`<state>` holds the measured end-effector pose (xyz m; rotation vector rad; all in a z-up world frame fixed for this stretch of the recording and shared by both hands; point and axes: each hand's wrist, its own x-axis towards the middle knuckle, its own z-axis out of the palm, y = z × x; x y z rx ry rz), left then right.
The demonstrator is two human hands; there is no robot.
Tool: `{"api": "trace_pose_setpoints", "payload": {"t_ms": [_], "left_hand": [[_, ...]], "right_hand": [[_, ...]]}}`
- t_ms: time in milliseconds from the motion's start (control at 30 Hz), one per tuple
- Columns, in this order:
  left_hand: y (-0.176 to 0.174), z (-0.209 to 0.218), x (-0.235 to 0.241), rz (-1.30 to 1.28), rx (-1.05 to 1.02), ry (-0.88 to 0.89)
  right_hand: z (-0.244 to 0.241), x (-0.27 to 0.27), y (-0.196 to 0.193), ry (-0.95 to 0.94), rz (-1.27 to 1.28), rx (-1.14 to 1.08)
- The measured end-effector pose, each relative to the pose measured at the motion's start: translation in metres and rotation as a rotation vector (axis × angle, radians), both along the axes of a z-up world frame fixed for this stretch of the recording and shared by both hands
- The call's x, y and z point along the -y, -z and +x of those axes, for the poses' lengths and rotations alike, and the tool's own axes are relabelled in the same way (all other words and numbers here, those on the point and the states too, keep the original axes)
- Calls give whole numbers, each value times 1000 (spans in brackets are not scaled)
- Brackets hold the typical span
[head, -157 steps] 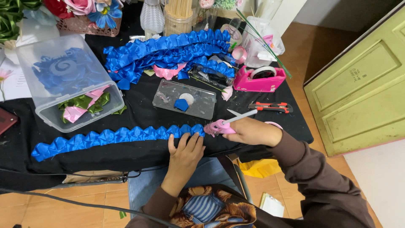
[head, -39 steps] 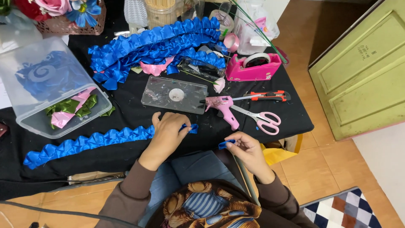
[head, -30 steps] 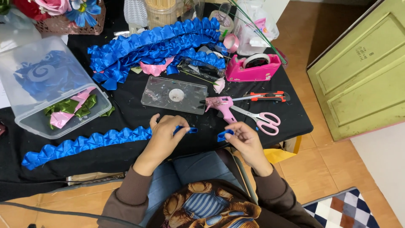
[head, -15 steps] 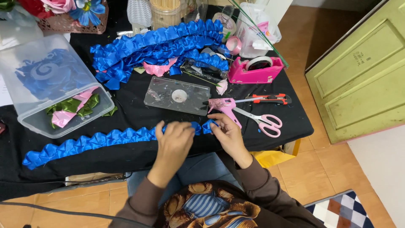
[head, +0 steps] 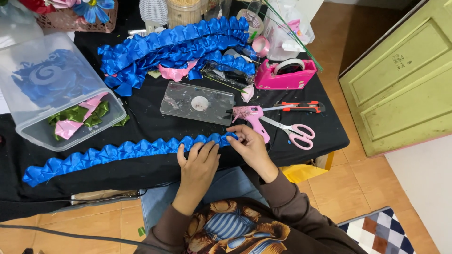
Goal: Using a hot glue gun to attach blue ruffled ribbon and small green fabric leaves to a project.
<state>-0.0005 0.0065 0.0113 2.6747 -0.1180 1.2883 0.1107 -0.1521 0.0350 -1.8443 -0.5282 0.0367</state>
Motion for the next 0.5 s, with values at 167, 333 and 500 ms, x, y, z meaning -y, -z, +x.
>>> {"api": "trace_pose_setpoints", "payload": {"t_ms": [167,333,500], "left_hand": [[-12,-1,1,5,18,5],[9,1,3,35,-22,-32],[16,2,7,102,-23,-80]], "right_hand": [[4,1,-2,-38,-70,17],[5,2,-1,-38,-120,27],[2,0,-5,-36,-163,44]]}}
